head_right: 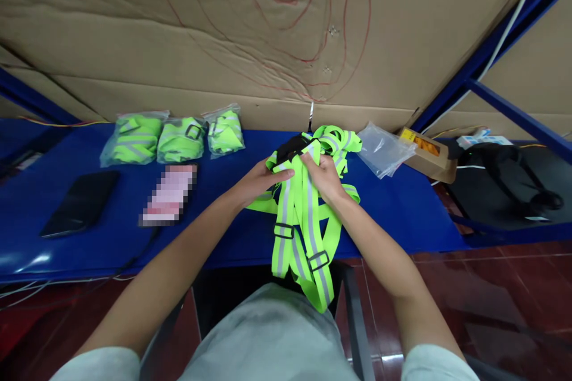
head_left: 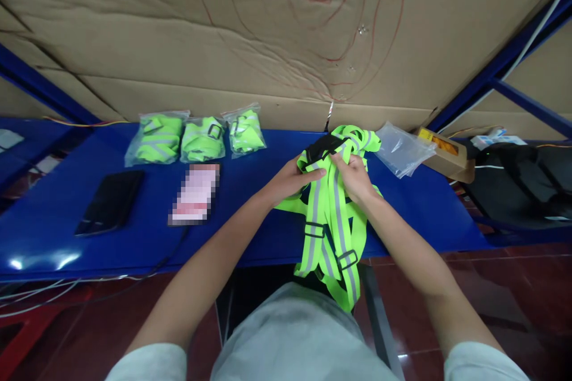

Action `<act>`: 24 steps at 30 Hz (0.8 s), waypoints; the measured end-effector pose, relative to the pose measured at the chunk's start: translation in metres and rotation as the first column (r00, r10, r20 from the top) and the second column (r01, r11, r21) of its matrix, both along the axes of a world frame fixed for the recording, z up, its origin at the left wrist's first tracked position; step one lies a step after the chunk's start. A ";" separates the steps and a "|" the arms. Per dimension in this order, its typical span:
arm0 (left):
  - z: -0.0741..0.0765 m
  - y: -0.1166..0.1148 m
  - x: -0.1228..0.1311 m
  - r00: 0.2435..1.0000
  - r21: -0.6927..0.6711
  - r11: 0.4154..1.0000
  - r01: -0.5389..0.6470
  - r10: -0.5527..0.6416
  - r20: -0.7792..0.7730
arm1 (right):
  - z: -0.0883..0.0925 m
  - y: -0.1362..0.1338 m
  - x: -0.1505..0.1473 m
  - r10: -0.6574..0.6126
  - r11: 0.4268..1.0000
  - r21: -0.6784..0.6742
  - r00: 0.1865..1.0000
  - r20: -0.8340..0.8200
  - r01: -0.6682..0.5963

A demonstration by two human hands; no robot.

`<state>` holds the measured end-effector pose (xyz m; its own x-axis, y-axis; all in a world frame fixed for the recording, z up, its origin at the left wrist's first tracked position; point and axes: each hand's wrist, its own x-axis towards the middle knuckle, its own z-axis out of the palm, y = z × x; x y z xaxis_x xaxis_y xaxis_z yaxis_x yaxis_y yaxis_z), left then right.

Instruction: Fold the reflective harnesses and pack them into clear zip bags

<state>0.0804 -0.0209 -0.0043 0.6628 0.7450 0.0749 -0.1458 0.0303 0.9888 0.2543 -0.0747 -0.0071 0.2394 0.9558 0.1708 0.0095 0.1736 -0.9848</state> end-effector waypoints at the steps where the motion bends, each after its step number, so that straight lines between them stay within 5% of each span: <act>1: 0.001 -0.001 0.000 1.000 -0.020 1.000 -0.005 0.005 -0.008 | 0.000 0.000 -0.001 0.008 1.000 -0.001 1.000 -0.026 -0.008; 8: 0.006 -0.003 0.001 0.991 -0.064 0.989 -0.131 0.133 0.033 | 0.014 0.000 0.005 0.187 0.974 -0.093 0.962 -0.197 -0.208; 17: 0.017 -0.010 -0.005 0.985 -0.161 0.981 0.111 -0.087 0.148 | 0.019 0.000 0.012 0.432 0.860 -0.122 0.833 -0.345 -0.496; 20: 0.013 -0.009 -0.002 0.989 -0.136 0.981 0.137 -0.127 0.082 | 0.017 -0.001 0.006 0.430 0.877 -0.070 0.842 -0.327 -0.476; 24: -0.001 -0.005 0.005 0.999 0.095 0.995 -0.039 0.040 -0.008 | 0.006 0.000 0.006 0.256 0.963 -0.055 0.959 -0.122 -0.264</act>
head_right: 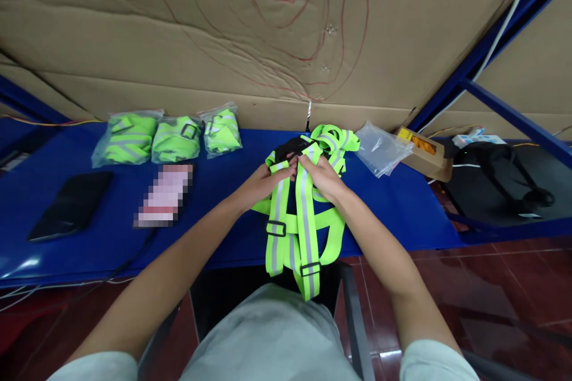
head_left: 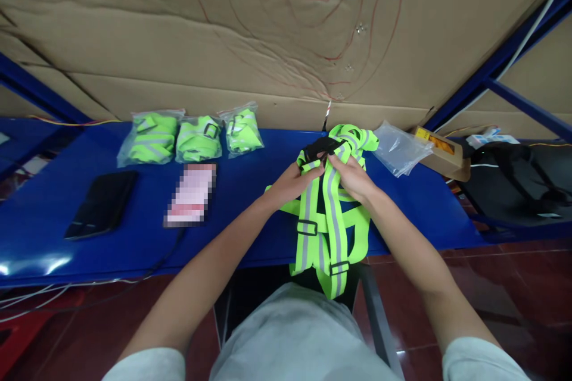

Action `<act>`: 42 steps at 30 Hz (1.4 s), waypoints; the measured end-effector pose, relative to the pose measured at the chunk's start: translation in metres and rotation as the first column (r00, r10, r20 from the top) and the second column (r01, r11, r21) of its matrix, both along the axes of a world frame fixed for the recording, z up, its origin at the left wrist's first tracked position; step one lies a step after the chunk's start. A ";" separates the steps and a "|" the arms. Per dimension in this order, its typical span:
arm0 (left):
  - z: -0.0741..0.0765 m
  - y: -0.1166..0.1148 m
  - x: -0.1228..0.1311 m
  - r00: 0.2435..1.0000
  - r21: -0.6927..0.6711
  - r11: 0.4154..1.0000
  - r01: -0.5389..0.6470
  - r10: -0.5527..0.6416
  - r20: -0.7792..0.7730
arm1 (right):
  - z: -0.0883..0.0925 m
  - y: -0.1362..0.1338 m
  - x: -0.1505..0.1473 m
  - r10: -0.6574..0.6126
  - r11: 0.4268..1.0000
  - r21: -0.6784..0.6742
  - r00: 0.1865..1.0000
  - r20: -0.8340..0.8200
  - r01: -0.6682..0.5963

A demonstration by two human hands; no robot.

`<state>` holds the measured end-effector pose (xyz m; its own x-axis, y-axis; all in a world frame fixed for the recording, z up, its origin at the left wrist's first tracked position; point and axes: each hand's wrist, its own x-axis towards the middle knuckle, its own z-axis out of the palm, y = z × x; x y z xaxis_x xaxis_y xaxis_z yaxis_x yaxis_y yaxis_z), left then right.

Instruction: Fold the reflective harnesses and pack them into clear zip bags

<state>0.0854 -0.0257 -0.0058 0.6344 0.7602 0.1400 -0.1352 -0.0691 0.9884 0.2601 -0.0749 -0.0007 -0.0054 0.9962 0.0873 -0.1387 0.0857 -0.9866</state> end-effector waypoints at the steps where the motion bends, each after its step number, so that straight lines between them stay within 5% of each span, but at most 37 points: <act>1: -0.003 0.001 0.000 0.999 0.036 0.998 -0.043 0.044 -0.017 | -0.002 0.001 0.001 -0.045 0.999 0.012 0.998 0.051 0.045; 5: -0.003 0.004 -0.004 0.994 -0.073 0.994 -0.078 0.072 -0.087 | -0.003 0.001 0.004 -0.092 0.996 -0.001 0.989 0.115 0.093; 10: 0.002 0.003 -0.009 0.997 -0.297 0.953 0.054 -0.037 0.063 | 0.002 -0.003 -0.005 0.068 0.994 -0.086 0.996 0.061 -0.063; 16: -0.010 0.002 -0.001 0.996 -0.130 0.988 -0.083 0.087 0.030 | -0.011 0.000 -0.011 -0.015 0.998 -0.059 0.986 0.168 0.025; 20: -0.015 0.005 0.001 0.989 -0.148 0.978 -0.148 0.149 -0.006 | -0.011 0.009 0.001 0.025 0.998 0.042 0.952 0.305 -0.040; 25: -0.012 0.008 0.000 0.987 -0.186 0.970 -0.159 0.161 -0.004 | 0.000 0.011 0.013 -0.161 0.984 0.151 0.859 0.486 0.099; 34: -0.009 -0.002 -0.001 0.999 -0.242 0.970 0.002 -0.010 -0.030 | -0.003 0.004 -0.004 -0.117 0.993 -0.012 0.984 0.136 0.120; 42: -0.007 -0.012 0.002 0.997 -0.163 0.983 -0.083 0.082 -0.013 | -0.006 0.003 -0.008 -0.302 0.927 0.336 0.863 0.405 0.167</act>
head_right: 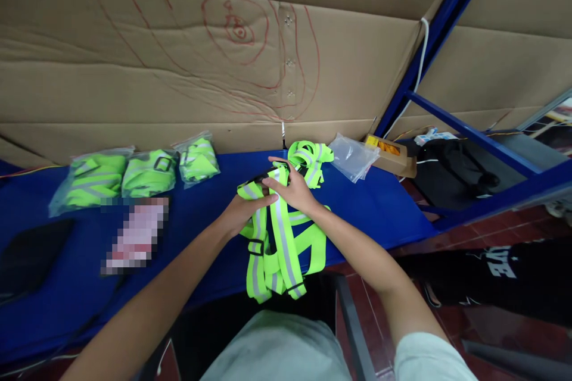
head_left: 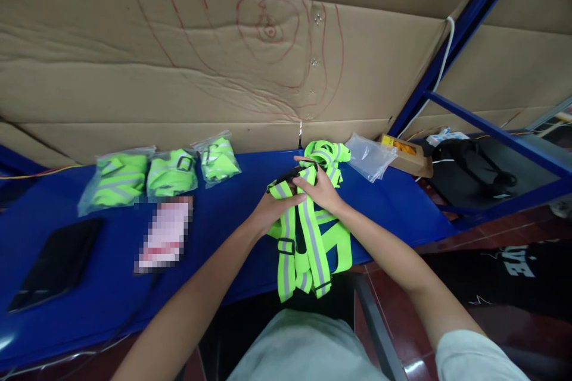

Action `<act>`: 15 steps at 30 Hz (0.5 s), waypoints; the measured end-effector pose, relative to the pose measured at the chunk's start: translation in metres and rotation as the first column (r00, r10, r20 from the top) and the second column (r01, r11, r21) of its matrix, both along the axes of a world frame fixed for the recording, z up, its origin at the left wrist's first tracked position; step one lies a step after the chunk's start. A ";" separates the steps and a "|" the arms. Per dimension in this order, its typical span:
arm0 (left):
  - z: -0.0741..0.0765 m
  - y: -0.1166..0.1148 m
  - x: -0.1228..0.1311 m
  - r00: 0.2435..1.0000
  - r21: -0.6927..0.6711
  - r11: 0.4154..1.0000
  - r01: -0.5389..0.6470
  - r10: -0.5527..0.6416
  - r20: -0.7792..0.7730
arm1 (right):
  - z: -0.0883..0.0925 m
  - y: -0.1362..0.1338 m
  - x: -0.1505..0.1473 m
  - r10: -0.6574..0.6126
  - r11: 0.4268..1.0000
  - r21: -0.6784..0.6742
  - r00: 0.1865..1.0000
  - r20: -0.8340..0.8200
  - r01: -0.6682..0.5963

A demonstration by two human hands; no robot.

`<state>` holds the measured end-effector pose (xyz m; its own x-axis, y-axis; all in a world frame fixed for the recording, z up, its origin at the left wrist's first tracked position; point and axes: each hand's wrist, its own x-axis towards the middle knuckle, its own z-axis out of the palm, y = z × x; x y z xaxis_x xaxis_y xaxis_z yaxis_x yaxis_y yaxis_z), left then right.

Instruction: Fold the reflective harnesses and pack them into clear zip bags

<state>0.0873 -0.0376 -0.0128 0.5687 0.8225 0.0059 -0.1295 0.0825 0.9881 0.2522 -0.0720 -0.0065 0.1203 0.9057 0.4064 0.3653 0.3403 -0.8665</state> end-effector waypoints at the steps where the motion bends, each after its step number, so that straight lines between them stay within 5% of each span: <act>1: 0.000 0.000 0.000 1.000 -0.006 1.000 -0.013 0.013 0.009 | 0.001 0.000 0.002 0.007 1.000 0.002 0.999 0.033 -0.007; 7: 0.001 0.005 -0.002 1.000 -0.067 0.998 0.006 -0.008 -0.024 | 0.019 -0.002 0.022 0.062 0.983 0.156 0.972 0.226 -0.099; 11: 0.003 0.001 -0.004 0.983 -0.117 0.977 0.180 -0.182 -0.008 | 0.024 -0.006 0.026 0.163 0.983 0.024 0.928 0.334 -0.181; 15: 0.006 -0.003 -0.004 0.981 -0.205 0.960 0.189 -0.196 -0.012 | 0.018 -0.004 0.020 0.120 0.992 -0.012 0.943 0.310 -0.122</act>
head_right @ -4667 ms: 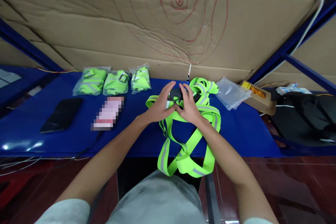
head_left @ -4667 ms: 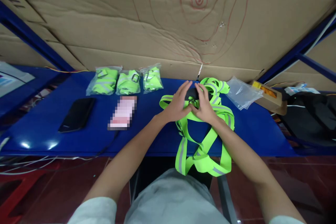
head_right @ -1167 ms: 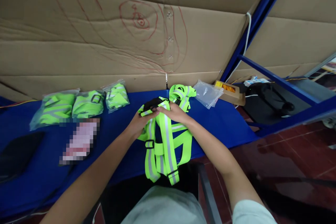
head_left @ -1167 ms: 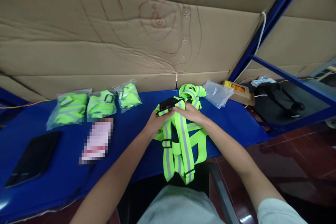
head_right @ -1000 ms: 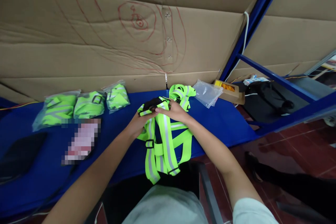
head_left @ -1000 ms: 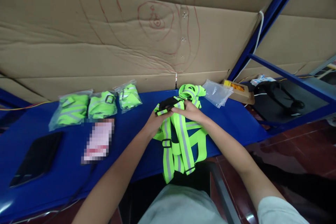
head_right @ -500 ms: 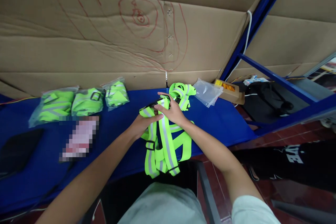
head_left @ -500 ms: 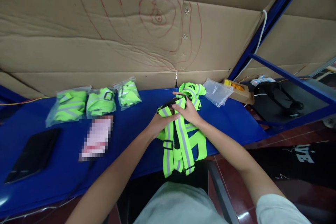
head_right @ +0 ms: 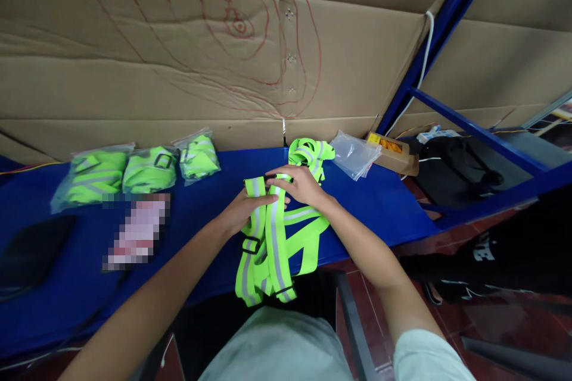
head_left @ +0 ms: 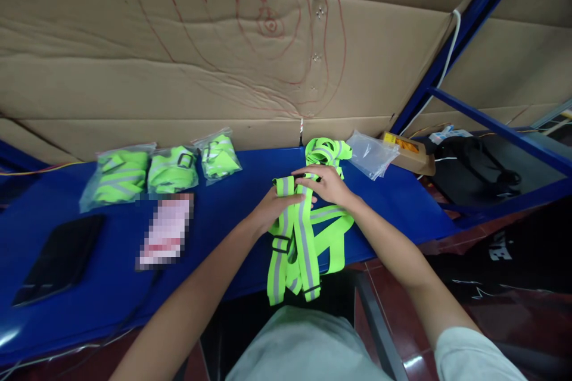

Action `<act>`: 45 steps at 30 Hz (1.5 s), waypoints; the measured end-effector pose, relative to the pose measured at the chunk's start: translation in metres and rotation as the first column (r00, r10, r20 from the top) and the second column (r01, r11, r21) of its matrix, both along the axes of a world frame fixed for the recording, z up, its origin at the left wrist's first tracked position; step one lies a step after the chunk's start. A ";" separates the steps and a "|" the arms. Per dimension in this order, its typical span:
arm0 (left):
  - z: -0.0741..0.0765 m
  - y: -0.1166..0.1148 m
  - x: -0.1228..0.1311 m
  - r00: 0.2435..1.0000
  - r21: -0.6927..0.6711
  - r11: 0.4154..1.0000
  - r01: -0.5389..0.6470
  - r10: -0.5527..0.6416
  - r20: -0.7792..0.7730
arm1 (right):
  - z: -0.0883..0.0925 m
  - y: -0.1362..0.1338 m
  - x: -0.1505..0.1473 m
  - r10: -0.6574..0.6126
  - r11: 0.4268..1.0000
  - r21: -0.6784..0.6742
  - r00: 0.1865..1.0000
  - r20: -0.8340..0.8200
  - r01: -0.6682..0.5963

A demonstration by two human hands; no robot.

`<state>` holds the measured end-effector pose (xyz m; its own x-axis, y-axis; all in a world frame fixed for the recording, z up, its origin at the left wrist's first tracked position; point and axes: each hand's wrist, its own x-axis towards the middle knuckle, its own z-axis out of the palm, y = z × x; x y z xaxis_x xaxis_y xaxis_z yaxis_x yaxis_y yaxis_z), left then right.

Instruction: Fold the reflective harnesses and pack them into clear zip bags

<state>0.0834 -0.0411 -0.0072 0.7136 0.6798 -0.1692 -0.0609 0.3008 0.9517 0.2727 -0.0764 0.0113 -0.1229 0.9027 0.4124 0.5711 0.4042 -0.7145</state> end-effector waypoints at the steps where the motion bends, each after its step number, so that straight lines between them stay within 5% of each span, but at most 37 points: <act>1: 0.001 0.000 0.000 1.000 -0.020 1.000 0.004 -0.004 -0.009 | -0.001 0.001 -0.001 -0.033 0.999 -0.008 0.999 -0.026 0.033; 5: 0.002 0.001 0.000 0.997 -0.042 0.998 0.057 -0.058 -0.042 | 0.000 0.001 -0.004 -0.134 0.990 -0.064 0.974 -0.181 0.125; 8: 0.003 0.000 0.001 0.992 -0.044 0.992 0.120 -0.121 -0.041 | 0.002 0.000 -0.005 -0.166 0.968 -0.238 0.912 -0.374 0.079; 12: 0.003 -0.005 0.003 0.983 -0.054 0.982 0.183 -0.182 0.030 | -0.002 0.003 -0.003 -0.237 0.841 -0.535 0.833 -0.500 -0.082; 14: 0.001 -0.006 0.004 0.984 -0.058 0.983 0.174 -0.172 0.036 | -0.003 0.005 0.000 -0.211 0.869 -0.494 0.884 -0.418 -0.026; 17: -0.003 -0.005 0.004 0.987 -0.060 0.985 0.162 -0.161 0.018 | 0.000 0.003 0.002 -0.142 0.985 -0.113 0.979 -0.146 0.126; 19: -0.005 -0.001 0.002 0.980 -0.024 0.980 0.198 -0.198 0.016 | 0.003 -0.001 0.002 -0.061 0.998 0.037 0.996 0.065 0.058; 22: -0.007 0.003 -0.002 0.963 0.091 0.960 0.266 -0.268 0.010 | 0.006 -0.007 0.000 0.114 0.993 -0.045 0.957 0.268 -0.106; 26: -0.008 0.006 -0.004 0.959 0.116 0.952 0.284 -0.284 -0.018 | 0.004 -0.008 -0.001 0.293 0.943 -0.242 0.915 0.278 -0.229; 34: -0.005 0.002 0.001 0.947 -0.295 0.904 0.310 -0.267 0.177 | 0.010 -0.008 0.000 0.131 0.967 -0.242 0.967 0.218 -0.076; 38: 0.001 -0.001 -0.003 0.933 -0.259 0.900 0.351 -0.312 0.178 | 0.014 -0.008 0.005 -0.030 0.994 -0.105 0.999 0.023 0.033; 41: 0.004 -0.002 -0.006 0.924 -0.083 0.921 0.381 -0.381 0.021 | 0.014 -0.007 0.007 -0.073 0.966 -0.258 0.972 -0.223 0.014; 45: 0.002 0.000 -0.007 0.929 0.054 0.930 0.363 -0.357 -0.096 | 0.012 -0.004 0.010 -0.204 0.858 -0.508 0.855 -0.477 -0.079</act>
